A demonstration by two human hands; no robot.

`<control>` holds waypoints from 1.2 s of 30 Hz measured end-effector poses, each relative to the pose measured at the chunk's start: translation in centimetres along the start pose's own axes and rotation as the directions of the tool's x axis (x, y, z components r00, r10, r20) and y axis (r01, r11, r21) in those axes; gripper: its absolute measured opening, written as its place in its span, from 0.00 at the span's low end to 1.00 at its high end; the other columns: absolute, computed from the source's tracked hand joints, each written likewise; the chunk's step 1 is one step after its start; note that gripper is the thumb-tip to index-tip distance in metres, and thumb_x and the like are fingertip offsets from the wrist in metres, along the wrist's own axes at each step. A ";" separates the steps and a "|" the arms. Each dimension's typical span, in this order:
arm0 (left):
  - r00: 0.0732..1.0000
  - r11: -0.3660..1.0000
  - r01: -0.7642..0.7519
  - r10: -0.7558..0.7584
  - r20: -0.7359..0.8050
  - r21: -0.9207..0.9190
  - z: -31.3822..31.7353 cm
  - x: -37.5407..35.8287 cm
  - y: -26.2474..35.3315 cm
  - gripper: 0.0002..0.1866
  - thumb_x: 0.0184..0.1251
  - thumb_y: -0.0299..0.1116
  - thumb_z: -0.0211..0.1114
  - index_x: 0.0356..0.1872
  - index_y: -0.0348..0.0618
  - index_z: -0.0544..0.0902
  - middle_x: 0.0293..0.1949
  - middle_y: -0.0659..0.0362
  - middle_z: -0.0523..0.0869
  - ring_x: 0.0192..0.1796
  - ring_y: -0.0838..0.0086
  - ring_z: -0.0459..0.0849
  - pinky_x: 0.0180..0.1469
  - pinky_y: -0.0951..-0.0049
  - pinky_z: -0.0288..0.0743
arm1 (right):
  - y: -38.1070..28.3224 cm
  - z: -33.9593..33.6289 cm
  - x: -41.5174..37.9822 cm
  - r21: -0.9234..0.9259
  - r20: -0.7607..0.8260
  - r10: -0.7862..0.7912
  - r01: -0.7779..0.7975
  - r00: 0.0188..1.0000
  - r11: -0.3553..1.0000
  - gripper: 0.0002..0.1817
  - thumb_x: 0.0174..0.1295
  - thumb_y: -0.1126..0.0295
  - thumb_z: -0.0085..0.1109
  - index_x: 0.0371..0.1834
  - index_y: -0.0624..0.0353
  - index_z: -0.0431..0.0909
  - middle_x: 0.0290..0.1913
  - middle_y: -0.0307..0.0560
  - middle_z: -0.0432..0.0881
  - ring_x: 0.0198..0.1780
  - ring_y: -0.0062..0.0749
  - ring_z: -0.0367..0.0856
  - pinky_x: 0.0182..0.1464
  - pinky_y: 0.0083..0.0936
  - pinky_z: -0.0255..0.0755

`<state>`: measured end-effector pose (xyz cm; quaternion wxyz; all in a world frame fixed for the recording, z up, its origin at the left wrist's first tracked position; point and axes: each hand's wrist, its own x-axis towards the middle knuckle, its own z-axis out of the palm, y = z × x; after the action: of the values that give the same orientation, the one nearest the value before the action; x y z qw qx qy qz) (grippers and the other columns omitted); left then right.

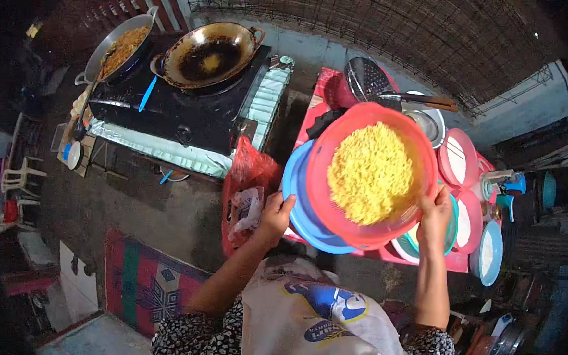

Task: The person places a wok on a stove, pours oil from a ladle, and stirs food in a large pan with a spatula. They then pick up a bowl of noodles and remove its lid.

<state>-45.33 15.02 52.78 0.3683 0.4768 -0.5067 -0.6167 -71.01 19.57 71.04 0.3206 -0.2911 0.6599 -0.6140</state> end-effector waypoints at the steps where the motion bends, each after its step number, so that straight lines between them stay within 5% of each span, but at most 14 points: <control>1: 1.000 0.989 0.028 -0.029 -0.003 -0.145 0.1 -0.3 1.1 0.12 0.60 0.35 0.50 0.33 0.34 0.75 0.29 0.55 0.75 0.34 0.71 0.72 0.39 0.72 0.65 | -0.8 0.7 0.0 -0.152 0.052 -0.171 0.177 0.984 0.972 0.07 0.42 0.82 0.45 0.23 0.59 0.63 0.23 0.35 0.67 0.23 0.16 0.65 0.26 0.13 0.62; 2: 0.998 0.957 0.054 -0.057 -0.001 -0.285 0.2 -0.6 2.3 0.13 0.60 0.35 0.50 0.33 0.34 0.74 0.28 0.55 0.75 0.34 0.71 0.72 0.39 0.72 0.65 | -1.4 1.3 -0.2 -0.287 0.127 -0.327 0.350 0.936 0.892 0.06 0.42 0.82 0.46 0.23 0.59 0.64 0.22 0.33 0.67 0.23 0.15 0.65 0.25 0.13 0.61; 4: 0.997 0.954 0.059 -0.039 0.072 -0.295 0.2 -0.7 3.1 0.13 0.60 0.36 0.50 0.35 0.34 0.74 0.28 0.56 0.74 0.34 0.73 0.72 0.39 0.72 0.66 | -1.6 3.0 -1.3 -0.412 0.144 -0.399 0.421 0.906 0.808 0.06 0.40 0.81 0.48 0.21 0.59 0.64 0.19 0.35 0.67 0.19 0.21 0.67 0.22 0.16 0.61; 6: 0.999 0.987 0.048 -0.048 0.007 -0.154 0.6 -0.2 2.2 0.13 0.61 0.35 0.49 0.37 0.34 0.73 0.28 0.57 0.75 0.33 0.75 0.72 0.35 0.74 0.68 | -0.5 4.1 -2.6 -0.714 0.402 -0.571 0.635 0.716 0.294 0.06 0.38 0.80 0.50 0.19 0.59 0.65 0.18 0.43 0.68 0.18 0.31 0.69 0.20 0.21 0.62; 7: 0.976 0.941 0.217 -0.206 0.069 -0.259 0.4 -0.5 4.3 0.12 0.62 0.35 0.48 0.39 0.37 0.73 0.33 0.58 0.75 0.33 0.76 0.73 0.31 0.76 0.70 | 0.6 4.6 -3.3 -0.687 0.483 -0.586 0.697 0.650 0.206 0.06 0.36 0.80 0.51 0.18 0.59 0.65 0.18 0.45 0.67 0.17 0.35 0.68 0.19 0.24 0.63; 8: 0.976 0.942 0.215 -0.202 0.078 -0.258 -0.1 -0.4 4.0 0.12 0.62 0.35 0.48 0.39 0.37 0.73 0.33 0.58 0.75 0.33 0.76 0.73 0.31 0.76 0.70 | 1.7 5.1 -4.1 -0.651 0.560 -0.593 0.750 0.578 0.116 0.07 0.34 0.79 0.52 0.17 0.58 0.65 0.19 0.48 0.67 0.17 0.39 0.67 0.19 0.27 0.63; 12: 0.928 0.811 0.369 -0.294 0.228 -0.455 -1.7 -1.5 4.1 0.15 0.61 0.38 0.49 0.46 0.42 0.67 0.37 0.60 0.74 0.35 0.76 0.74 0.30 0.76 0.71 | 4.2 5.3 -6.2 -0.663 0.567 -0.638 0.748 0.521 0.022 0.07 0.32 0.76 0.52 0.14 0.56 0.64 0.15 0.44 0.63 0.16 0.36 0.64 0.17 0.28 0.59; 16: 0.856 0.829 0.509 -0.460 0.236 -0.232 -2.7 -1.5 1.8 0.15 0.61 0.30 0.45 0.50 0.41 0.63 0.45 0.54 0.72 0.43 0.66 0.76 0.37 0.64 0.77 | 5.9 5.5 -9.7 -0.566 0.692 -0.573 0.823 0.440 -0.052 0.06 0.34 0.73 0.53 0.15 0.53 0.64 0.16 0.40 0.61 0.18 0.30 0.63 0.20 0.26 0.56; 18: 0.845 0.708 0.534 -0.430 0.319 -0.461 -3.3 -2.3 1.8 0.18 0.59 0.29 0.46 0.51 0.42 0.60 0.47 0.52 0.69 0.44 0.64 0.74 0.36 0.61 0.76 | 6.9 5.7 -10.4 -0.586 0.689 -0.559 0.808 0.461 -0.057 0.07 0.34 0.72 0.54 0.15 0.52 0.65 0.16 0.39 0.60 0.19 0.29 0.63 0.21 0.26 0.56; 20: 0.836 0.753 0.544 -0.447 0.318 -0.371 -2.3 -2.4 1.3 0.23 0.56 0.25 0.48 0.54 0.45 0.54 0.47 0.50 0.67 0.45 0.62 0.74 0.34 0.58 0.76 | 7.5 5.5 -9.8 -0.574 0.633 -0.678 0.814 0.374 -0.086 0.08 0.33 0.71 0.54 0.15 0.52 0.64 0.15 0.39 0.58 0.18 0.30 0.61 0.19 0.26 0.54; 23: 0.853 0.797 0.517 -0.510 0.112 -0.313 -0.8 -1.5 2.0 0.29 0.50 0.17 0.49 0.54 0.47 0.51 0.45 0.51 0.64 0.43 0.59 0.73 0.33 0.58 0.76 | 6.6 5.2 -6.9 -0.651 0.567 -0.736 0.748 0.369 -0.126 0.09 0.31 0.72 0.54 0.13 0.53 0.61 0.14 0.40 0.56 0.15 0.30 0.60 0.16 0.27 0.52; 31: 0.854 0.762 0.520 -0.470 0.221 -0.386 -3.4 -5.5 3.6 0.28 0.46 0.16 0.47 0.52 0.44 0.57 0.42 0.54 0.70 0.38 0.68 0.75 0.33 0.70 0.75 | 0.2 4.7 -10.6 -0.674 0.526 -0.781 0.725 0.335 -0.143 0.08 0.30 0.72 0.54 0.15 0.53 0.64 0.17 0.40 0.63 0.17 0.31 0.64 0.18 0.25 0.60; 33: 0.915 0.872 0.353 -0.245 0.321 -0.339 -4.5 -7.3 5.9 0.27 0.44 0.17 0.49 0.51 0.42 0.59 0.42 0.55 0.71 0.40 0.68 0.74 0.38 0.68 0.74 | -3.0 3.3 -12.9 -0.725 0.502 -0.789 0.670 0.356 -0.159 0.10 0.30 0.75 0.56 0.14 0.55 0.63 0.16 0.42 0.63 0.16 0.33 0.65 0.17 0.25 0.58; 36: 0.872 0.897 0.431 -0.385 0.303 -0.098 -3.6 -8.0 10.6 0.27 0.44 0.21 0.52 0.51 0.43 0.59 0.42 0.56 0.71 0.42 0.68 0.73 0.42 0.67 0.71 | -7.2 0.1 -15.2 -0.801 0.431 -0.826 0.576 0.364 -0.165 0.13 0.35 0.79 0.58 0.18 0.57 0.61 0.17 0.42 0.64 0.18 0.32 0.63 0.19 0.24 0.57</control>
<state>-40.03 19.22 64.71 0.1928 0.4511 -0.3886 -0.7800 -61.46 30.76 79.21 -0.3667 -0.6452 0.6206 -0.2531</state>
